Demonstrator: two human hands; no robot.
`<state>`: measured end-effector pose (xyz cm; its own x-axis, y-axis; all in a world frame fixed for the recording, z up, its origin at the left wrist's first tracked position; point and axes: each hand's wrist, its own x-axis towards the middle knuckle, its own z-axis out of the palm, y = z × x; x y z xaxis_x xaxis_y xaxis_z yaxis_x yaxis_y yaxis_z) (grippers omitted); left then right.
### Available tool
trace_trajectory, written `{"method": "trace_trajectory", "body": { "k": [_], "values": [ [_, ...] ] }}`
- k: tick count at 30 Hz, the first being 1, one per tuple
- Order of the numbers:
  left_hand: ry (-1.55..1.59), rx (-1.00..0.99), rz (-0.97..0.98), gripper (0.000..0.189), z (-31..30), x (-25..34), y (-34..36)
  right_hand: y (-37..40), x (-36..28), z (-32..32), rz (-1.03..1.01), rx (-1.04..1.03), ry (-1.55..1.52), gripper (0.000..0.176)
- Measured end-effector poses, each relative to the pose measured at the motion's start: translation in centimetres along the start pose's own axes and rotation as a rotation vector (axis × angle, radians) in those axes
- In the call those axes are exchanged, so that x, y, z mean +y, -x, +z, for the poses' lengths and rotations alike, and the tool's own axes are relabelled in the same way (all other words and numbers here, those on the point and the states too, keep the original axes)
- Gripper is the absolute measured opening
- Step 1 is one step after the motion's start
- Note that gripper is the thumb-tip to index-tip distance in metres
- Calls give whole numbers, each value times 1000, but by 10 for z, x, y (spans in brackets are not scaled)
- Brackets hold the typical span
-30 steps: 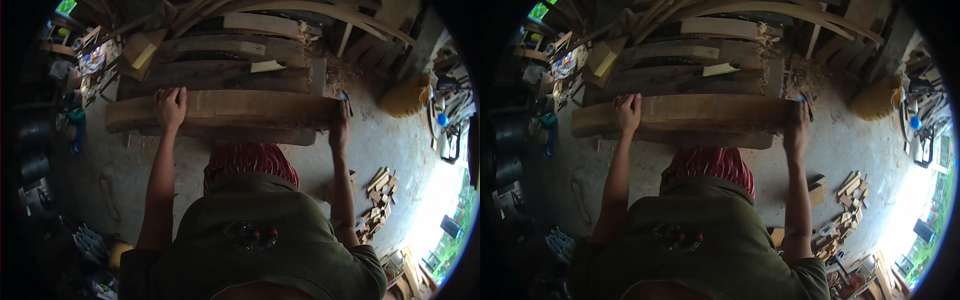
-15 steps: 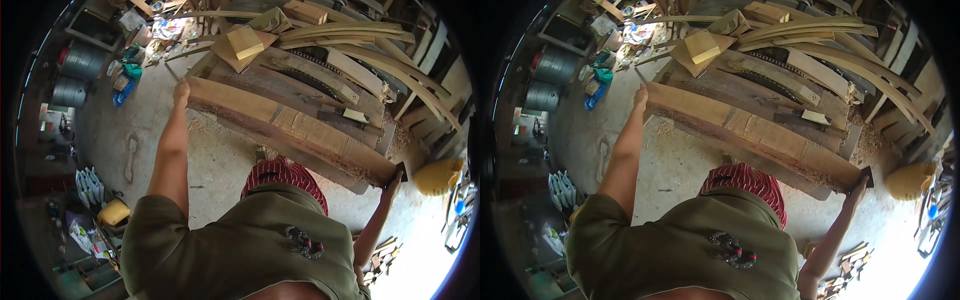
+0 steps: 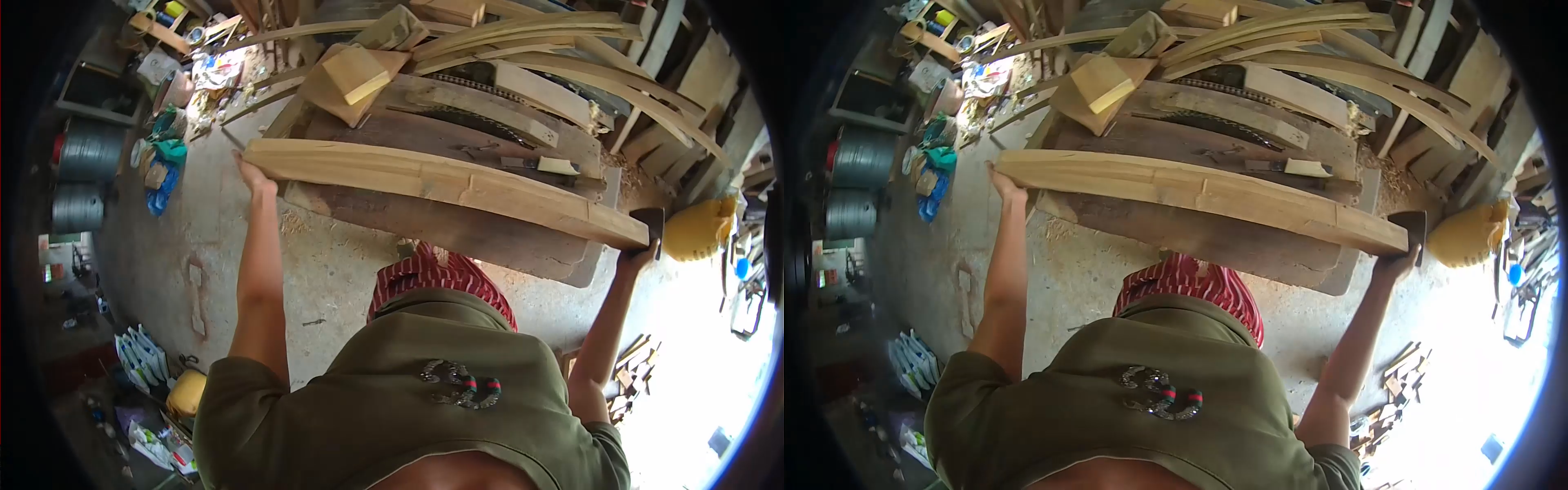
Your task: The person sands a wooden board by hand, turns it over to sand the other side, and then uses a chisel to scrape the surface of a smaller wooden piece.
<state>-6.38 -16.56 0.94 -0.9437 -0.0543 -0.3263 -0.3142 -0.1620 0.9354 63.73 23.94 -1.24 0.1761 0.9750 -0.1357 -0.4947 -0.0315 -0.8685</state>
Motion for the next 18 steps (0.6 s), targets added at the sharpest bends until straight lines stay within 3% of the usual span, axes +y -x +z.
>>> {"method": "trace_trajectory", "body": {
  "k": [2,4,5,7,8,10,11,13,14,16,18],
  "values": [
    [44,-112,49,80,-3,-10,-5,-18,11,-24,-51,-24,126,43],
    [39,-224,14,84,-12,-11,-12,-27,19,-36,-49,84,223,50],
    [37,-232,-64,88,-9,3,-5,-1,8,-7,-86,170,252,50],
    [-95,-214,3,90,-9,12,-14,10,1,-4,-68,121,237,48],
    [-92,-229,-11,90,-3,7,-10,11,-3,-6,-74,123,331,57],
    [-49,-109,143,91,1,4,-5,17,-20,-12,-246,30,821,49],
    [-13,-87,153,92,3,3,-3,28,-27,-4,-244,27,823,49],
    [-10,-47,161,92,7,4,2,63,-37,29,-882,-65,1584,41],
    [-16,-14,164,93,7,5,4,73,-29,29,-844,-154,1662,43],
    [13,-89,150,94,6,6,10,105,-19,63,-1004,-245,1730,49],
    [45,-161,132,94,7,5,9,142,-6,110,-924,-510,1661,56]
  ]
}}
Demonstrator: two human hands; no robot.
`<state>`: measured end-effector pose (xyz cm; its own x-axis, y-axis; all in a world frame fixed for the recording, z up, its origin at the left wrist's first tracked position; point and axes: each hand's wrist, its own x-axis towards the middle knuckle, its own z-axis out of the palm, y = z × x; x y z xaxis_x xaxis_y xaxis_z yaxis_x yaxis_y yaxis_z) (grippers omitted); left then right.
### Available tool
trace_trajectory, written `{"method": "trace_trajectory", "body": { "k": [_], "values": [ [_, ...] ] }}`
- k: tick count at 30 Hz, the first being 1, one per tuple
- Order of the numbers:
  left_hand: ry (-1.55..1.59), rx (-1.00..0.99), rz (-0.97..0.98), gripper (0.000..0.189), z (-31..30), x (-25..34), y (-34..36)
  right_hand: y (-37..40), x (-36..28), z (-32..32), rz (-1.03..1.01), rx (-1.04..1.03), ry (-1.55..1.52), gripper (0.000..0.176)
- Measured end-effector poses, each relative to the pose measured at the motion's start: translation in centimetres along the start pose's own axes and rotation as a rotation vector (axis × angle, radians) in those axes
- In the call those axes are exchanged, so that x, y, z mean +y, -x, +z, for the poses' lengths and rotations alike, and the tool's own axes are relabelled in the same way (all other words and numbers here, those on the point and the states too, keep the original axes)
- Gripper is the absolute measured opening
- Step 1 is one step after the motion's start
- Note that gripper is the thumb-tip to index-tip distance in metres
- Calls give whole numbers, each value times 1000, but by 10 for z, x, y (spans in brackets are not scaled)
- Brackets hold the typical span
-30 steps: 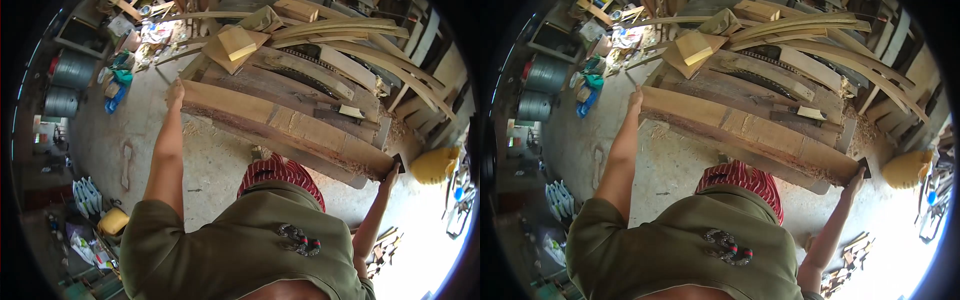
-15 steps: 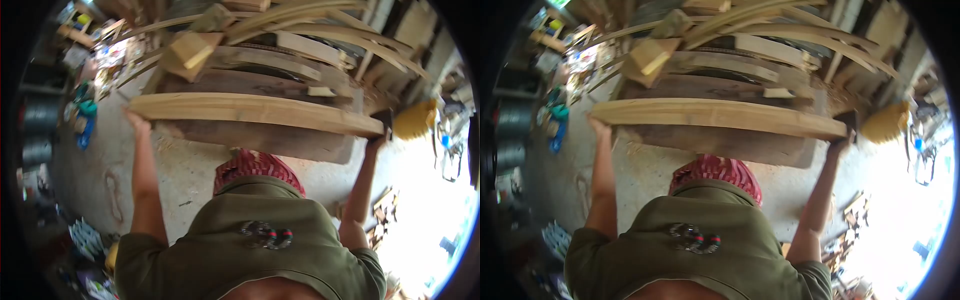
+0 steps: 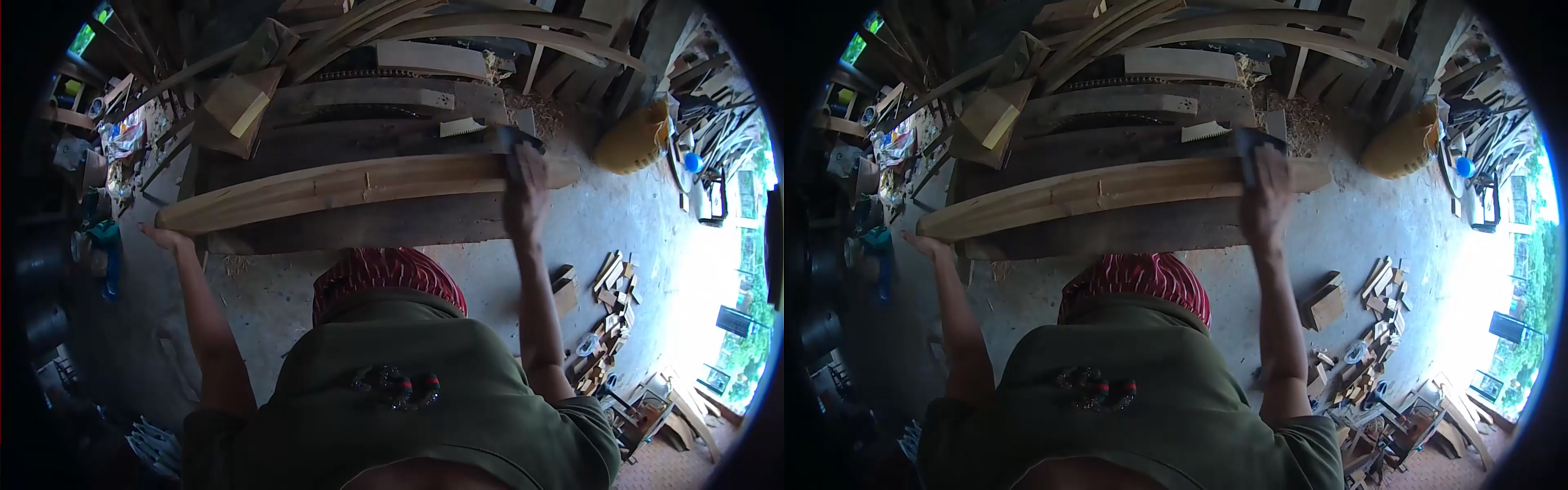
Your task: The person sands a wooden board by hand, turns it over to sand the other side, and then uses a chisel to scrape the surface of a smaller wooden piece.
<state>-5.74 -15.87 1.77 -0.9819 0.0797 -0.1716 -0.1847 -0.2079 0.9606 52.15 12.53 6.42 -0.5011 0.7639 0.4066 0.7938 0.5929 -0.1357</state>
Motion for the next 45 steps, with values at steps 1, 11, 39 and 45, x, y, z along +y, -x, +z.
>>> {"method": "trace_trajectory", "body": {
  "k": [1,11,39,45],
  "values": [
    [-25,33,-13,94,1,-1,-7,-3,-39,0,-53,-19,-89,56],
    [-105,194,108,91,-5,-15,-21,-1,74,1,166,1,183,38],
    [-64,61,155,75,0,-17,13,-40,-223,14,-477,-276,-106,69],
    [66,66,193,73,2,-21,16,-60,-370,46,-650,-483,-169,67]
  ]
}}
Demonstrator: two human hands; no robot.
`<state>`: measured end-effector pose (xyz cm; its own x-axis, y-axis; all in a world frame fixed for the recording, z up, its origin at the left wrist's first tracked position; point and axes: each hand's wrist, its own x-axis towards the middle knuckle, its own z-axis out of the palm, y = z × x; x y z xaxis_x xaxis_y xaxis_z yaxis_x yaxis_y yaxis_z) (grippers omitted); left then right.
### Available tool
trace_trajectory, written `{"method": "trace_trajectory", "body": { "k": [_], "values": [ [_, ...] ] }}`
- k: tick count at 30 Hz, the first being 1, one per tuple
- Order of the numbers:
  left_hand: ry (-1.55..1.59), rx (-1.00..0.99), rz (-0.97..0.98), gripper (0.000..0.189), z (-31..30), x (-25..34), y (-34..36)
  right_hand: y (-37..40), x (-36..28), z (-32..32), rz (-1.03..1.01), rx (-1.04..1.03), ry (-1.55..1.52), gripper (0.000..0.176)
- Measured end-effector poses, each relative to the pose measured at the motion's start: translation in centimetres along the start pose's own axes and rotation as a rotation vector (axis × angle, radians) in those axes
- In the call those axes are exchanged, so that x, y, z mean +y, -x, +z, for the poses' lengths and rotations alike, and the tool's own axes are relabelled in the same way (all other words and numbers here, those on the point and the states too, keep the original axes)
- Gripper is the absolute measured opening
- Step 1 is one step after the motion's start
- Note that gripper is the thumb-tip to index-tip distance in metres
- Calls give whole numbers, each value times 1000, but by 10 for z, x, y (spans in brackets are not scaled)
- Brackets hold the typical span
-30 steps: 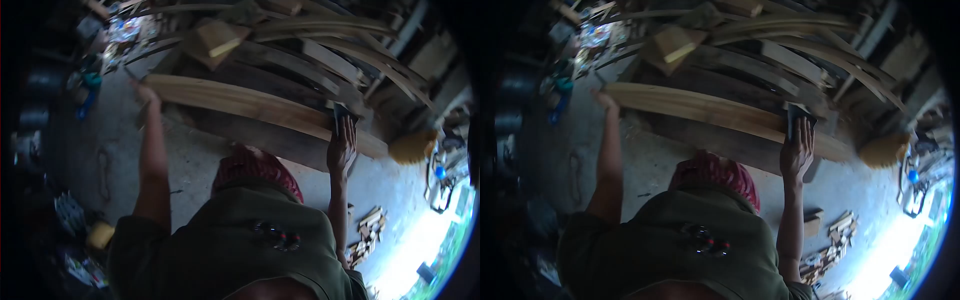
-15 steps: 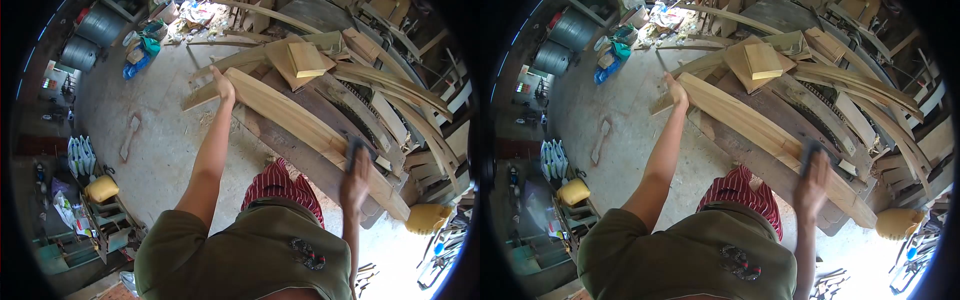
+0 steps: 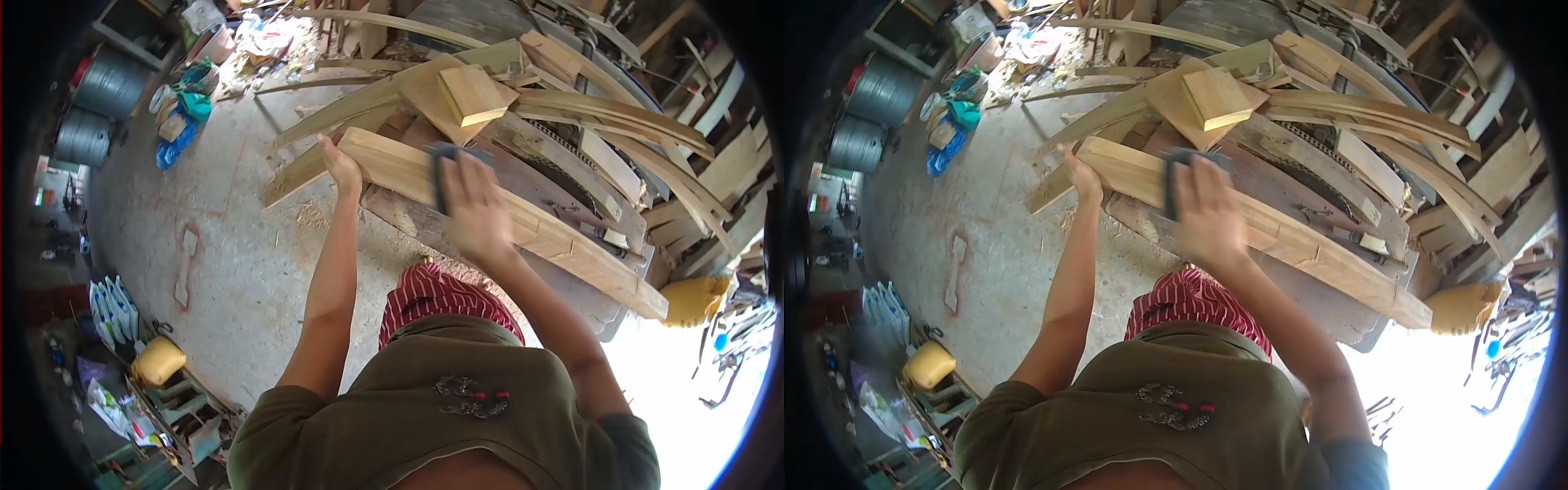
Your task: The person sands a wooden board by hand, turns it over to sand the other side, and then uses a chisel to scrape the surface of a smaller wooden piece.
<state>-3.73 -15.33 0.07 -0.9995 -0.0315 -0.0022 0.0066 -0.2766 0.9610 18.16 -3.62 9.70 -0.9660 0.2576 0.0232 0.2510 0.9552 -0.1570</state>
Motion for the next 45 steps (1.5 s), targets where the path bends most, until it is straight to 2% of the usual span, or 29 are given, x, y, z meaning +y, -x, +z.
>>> {"method": "trace_trajectory", "body": {
  "k": [1,2,3,4,5,7,9,10,11,13,16,18,20,21,24,25,26,27,29,30,31,33,34,35,37,38,40,41,45],
  "values": [
    [18,-54,2,74,0,1,-3,-29,-24,-5,-48,-4,-80,66],
    [125,-102,-108,72,-8,-18,-17,-56,-45,1,-106,25,-61,65],
    [131,-124,-111,72,-11,-26,-24,-79,-60,11,-163,53,-41,65],
    [404,-227,-253,77,-15,-31,-28,-98,-70,19,-144,60,-36,65],
    [674,-322,-401,82,-15,-27,-24,-112,-80,22,-211,111,43,64],
    [683,-321,-421,85,-13,-23,-20,-114,-76,31,-273,152,129,64],
    [-93,-99,71,69,-18,-41,-31,-87,-47,26,-330,220,-11,62],
    [93,-172,-62,72,-3,-5,-10,-68,-33,17,-312,196,16,63],
    [96,-164,-62,72,2,-6,-6,-46,-21,7,-299,173,40,64],
    [41,-21,-7,74,3,-5,-6,-13,0,-3,-277,139,34,67],
    [34,3,-44,67,-7,-21,-20,-22,-11,0,-274,140,29,68],
    [32,-32,-86,65,-14,-47,-27,-61,-38,16,-272,176,-125,70],
    [-101,-186,299,64,-19,-75,-42,-101,-68,17,-276,134,-114,66],
    [-85,-231,277,64,-16,-74,-45,-120,-81,23,-286,141,-93,63],
    [622,-258,-426,64,-23,-44,-41,-111,-60,25,-275,116,-79,58],
    [293,-229,-279,69,-12,-19,-27,-103,-53,21,-304,96,-93,56],
    [-34,-194,-121,74,-2,0,-17,-79,-37,15,-263,46,-83,54],
    [-32,-196,-132,74,2,-1,-15,-50,-18,10,-192,53,-77,55],
    [-174,26,-15,79,4,-5,-12,4,24,3,-51,71,-65,57],
    [-218,-21,11,81,1,-6,-15,20,38,0,22,84,-57,58],
    [-220,-28,7,81,-1,-7,-15,24,39,4,30,83,-57,58],
    [-288,105,-118,78,10,8,-4,30,33,4,158,136,-58,55],
    [-159,37,-47,75,-7,-26,-32,22,26,5,143,187,-88,52],
    [-158,12,-50,75,-5,-23,-29,19,25,8,167,196,-85,52],
    [-129,-95,-84,74,-6,-8,-24,16,25,12,35,317,-191,48],
    [-138,-113,-82,74,-6,-5,-23,32,35,10,38,356,-167,48],
    [-157,-21,-82,76,1,-5,-22,82,67,1,180,353,-142,48],
    [-158,-22,-88,76,5,-3,-19,111,82,-10,336,331,-154,49],
    [-258,-9,-146,82,-2,0,-19,199,161,-23,693,384,125,42]
  ]
}}
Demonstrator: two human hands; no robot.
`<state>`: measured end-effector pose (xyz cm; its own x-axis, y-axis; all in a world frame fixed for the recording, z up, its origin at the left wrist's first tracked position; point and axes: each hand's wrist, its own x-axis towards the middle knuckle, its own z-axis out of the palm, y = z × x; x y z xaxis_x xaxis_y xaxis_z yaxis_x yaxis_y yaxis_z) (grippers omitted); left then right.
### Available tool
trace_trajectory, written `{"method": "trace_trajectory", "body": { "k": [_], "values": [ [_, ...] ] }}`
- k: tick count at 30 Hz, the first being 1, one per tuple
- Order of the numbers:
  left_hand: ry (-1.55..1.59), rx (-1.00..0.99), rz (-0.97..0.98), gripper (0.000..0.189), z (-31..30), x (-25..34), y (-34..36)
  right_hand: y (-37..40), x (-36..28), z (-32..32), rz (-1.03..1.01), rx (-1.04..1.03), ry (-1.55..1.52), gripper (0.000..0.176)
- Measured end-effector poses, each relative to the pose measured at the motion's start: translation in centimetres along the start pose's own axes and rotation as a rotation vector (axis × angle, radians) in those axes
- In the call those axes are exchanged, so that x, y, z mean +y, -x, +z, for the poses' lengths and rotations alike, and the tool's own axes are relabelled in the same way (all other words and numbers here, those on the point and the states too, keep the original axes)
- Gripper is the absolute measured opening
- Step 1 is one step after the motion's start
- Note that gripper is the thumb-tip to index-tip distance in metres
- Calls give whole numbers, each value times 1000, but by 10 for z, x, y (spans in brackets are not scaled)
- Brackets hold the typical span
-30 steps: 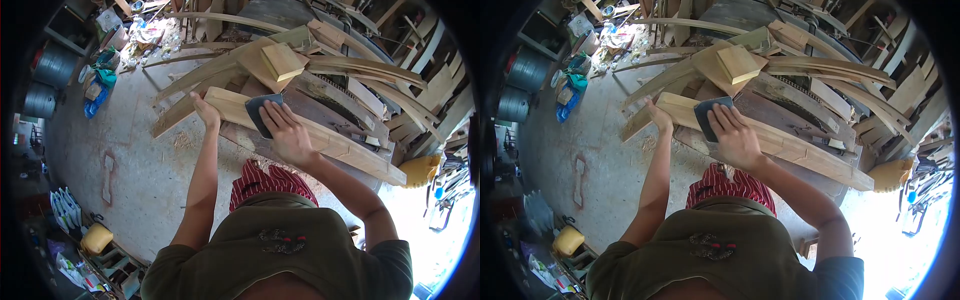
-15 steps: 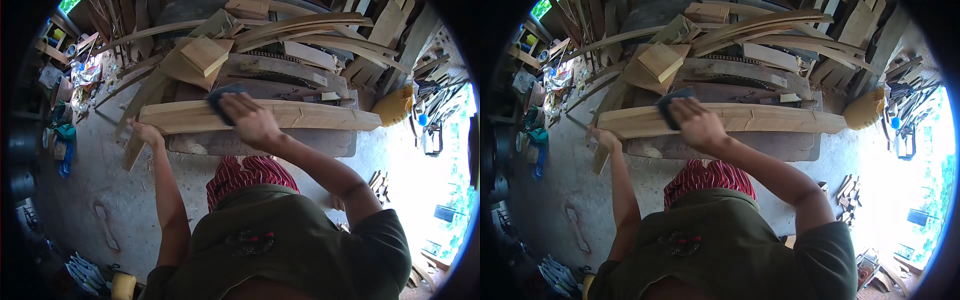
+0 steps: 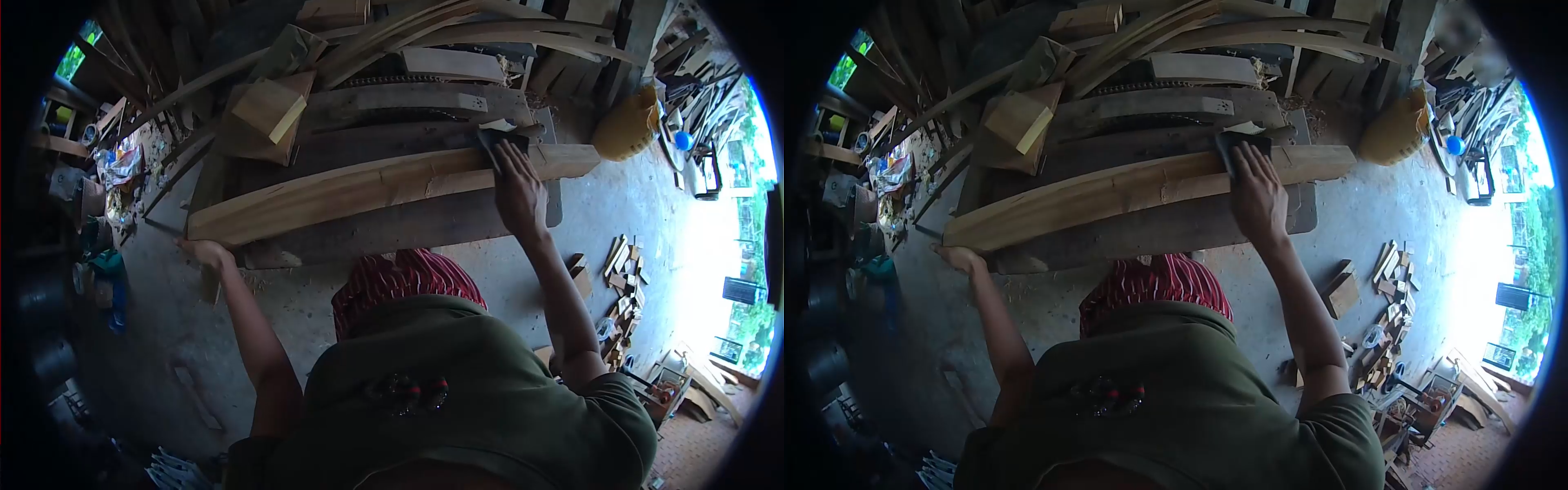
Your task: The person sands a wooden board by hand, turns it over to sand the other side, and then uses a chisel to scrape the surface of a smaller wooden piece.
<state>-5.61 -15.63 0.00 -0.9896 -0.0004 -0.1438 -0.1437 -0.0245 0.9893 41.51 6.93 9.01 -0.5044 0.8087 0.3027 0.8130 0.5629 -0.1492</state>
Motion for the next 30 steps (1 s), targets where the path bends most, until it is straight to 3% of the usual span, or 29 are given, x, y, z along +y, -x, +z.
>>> {"method": "trace_trajectory", "body": {
  "k": [3,6,8,12,14,16,20,22,24,26,27,28,30],
  "values": [
    [-3,-19,54,83,2,-2,-3,0,-24,8,-13,25,-57,43],
    [88,-46,-31,83,3,1,-2,4,-71,18,-260,55,-238,43],
    [139,-47,3,83,1,-2,-10,8,-57,5,-299,21,-263,43],
    [118,-64,17,82,-1,1,-3,10,64,-7,128,28,-38,41],
    [104,-41,22,82,3,7,4,6,111,-12,218,147,82,39],
    [123,-10,-11,82,6,13,12,8,113,-3,222,94,142,38],
    [177,-67,-31,81,6,10,4,15,40,-17,-95,-26,-158,46],
    [186,-59,-42,82,6,12,2,14,97,-1,-56,117,-85,42],
    [189,-32,-72,81,7,15,10,10,173,-9,154,125,188,41],
    [200,-3,-30,81,7,14,10,10,243,3,286,219,215,39],
    [158,-5,-33,81,8,17,13,2,268,1,517,139,-301,41],
    [112,-4,-36,81,8,17,17,-5,290,-8,966,-192,-482,45],
    [142,-2,-45,81,4,12,10,3,299,9,1107,121,-873,49]
  ]
}}
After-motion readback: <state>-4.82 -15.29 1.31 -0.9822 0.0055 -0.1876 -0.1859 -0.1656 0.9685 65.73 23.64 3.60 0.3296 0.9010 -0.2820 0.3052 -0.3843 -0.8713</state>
